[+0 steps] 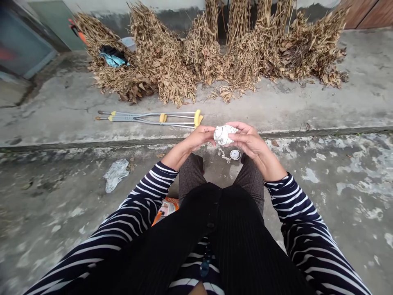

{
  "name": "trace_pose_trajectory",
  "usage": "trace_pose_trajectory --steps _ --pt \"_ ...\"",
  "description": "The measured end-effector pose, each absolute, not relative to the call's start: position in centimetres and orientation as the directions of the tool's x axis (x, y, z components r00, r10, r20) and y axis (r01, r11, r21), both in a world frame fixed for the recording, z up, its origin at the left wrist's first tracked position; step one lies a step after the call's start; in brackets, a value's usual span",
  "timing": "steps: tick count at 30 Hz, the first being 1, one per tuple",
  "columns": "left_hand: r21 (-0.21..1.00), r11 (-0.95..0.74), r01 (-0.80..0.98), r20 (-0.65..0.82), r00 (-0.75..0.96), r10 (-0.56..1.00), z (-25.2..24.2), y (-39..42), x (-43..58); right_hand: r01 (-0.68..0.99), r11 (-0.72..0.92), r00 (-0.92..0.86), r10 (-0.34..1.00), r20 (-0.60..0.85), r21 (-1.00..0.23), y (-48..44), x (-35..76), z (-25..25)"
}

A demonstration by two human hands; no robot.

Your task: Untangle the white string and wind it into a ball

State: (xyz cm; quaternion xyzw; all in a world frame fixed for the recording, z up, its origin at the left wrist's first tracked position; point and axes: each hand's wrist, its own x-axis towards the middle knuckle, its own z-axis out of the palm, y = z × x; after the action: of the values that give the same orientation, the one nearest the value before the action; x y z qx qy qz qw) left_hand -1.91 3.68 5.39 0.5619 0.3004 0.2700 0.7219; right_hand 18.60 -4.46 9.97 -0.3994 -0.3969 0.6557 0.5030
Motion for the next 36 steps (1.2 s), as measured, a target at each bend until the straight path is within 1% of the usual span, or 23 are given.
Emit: trace_pose_trajectory --steps 3,5,7,9,12,15,21,23,26,29,33,36 --pt "0.994 0.103 -0.042 -0.059 0.579 0.813 5.7 3.7 -1.2 -0.261 -0.107 -0.087 0.992 -0.087 -0.959 -4.2 18.2 10.6" --pt "0.996 -0.030 -0.081 0.067 0.495 0.866 5.8 3.5 -0.8 -0.215 -0.060 -0.041 0.998 -0.052 -0.975 -4.3 17.9 10.8" --pt "0.976 -0.167 -0.136 0.212 0.466 0.859 5.8 3.3 -0.7 -0.175 -0.030 -0.016 0.999 -0.028 -0.984 -4.5 17.5 10.9" --pt "0.955 -0.226 -0.192 0.294 0.513 0.806 5.7 3.0 -0.8 -0.151 -0.008 -0.001 1.000 -0.008 -0.988 -4.7 17.3 10.9" --pt "0.962 -0.187 -0.200 0.269 0.565 0.780 5.5 3.0 -0.9 -0.156 -0.002 0.003 1.000 -0.003 -0.988 -4.9 17.1 11.1" --pt "0.972 -0.179 -0.151 0.232 0.525 0.819 5.5 3.3 -0.8 -0.187 -0.039 -0.005 0.999 -0.039 -0.982 -4.8 17.2 11.9" --pt "0.958 -0.229 -0.172 0.285 0.510 0.811 7.3 4.5 0.3 -0.235 -0.074 -0.029 0.997 -0.069 -0.969 -3.0 17.5 15.3" --pt "0.956 -0.230 -0.182 0.292 0.524 0.800 8.4 4.8 0.6 -0.242 -0.062 0.008 0.998 -0.066 -0.968 -2.2 17.4 16.7" --pt "0.964 -0.199 -0.178 0.265 0.560 0.785 10.3 5.2 0.9 -0.237 -0.025 0.094 0.994 -0.048 -0.971 -1.1 17.1 18.8" --pt "0.969 -0.178 -0.171 0.245 0.576 0.780 12.2 5.4 1.0 -0.209 0.037 0.124 0.992 0.011 -0.977 -0.3 16.9 20.6" --pt "0.974 -0.174 -0.148 0.228 0.573 0.787 14.9 6.1 0.6 -0.104 0.141 0.108 0.986 0.129 -0.985 0.8 16.4 22.5" --pt "0.978 -0.178 -0.112 0.210 0.577 0.790 16.8 6.7 0.1 -0.047 0.227 0.150 0.964 0.218 -0.973 1.9 15.8 23.7"
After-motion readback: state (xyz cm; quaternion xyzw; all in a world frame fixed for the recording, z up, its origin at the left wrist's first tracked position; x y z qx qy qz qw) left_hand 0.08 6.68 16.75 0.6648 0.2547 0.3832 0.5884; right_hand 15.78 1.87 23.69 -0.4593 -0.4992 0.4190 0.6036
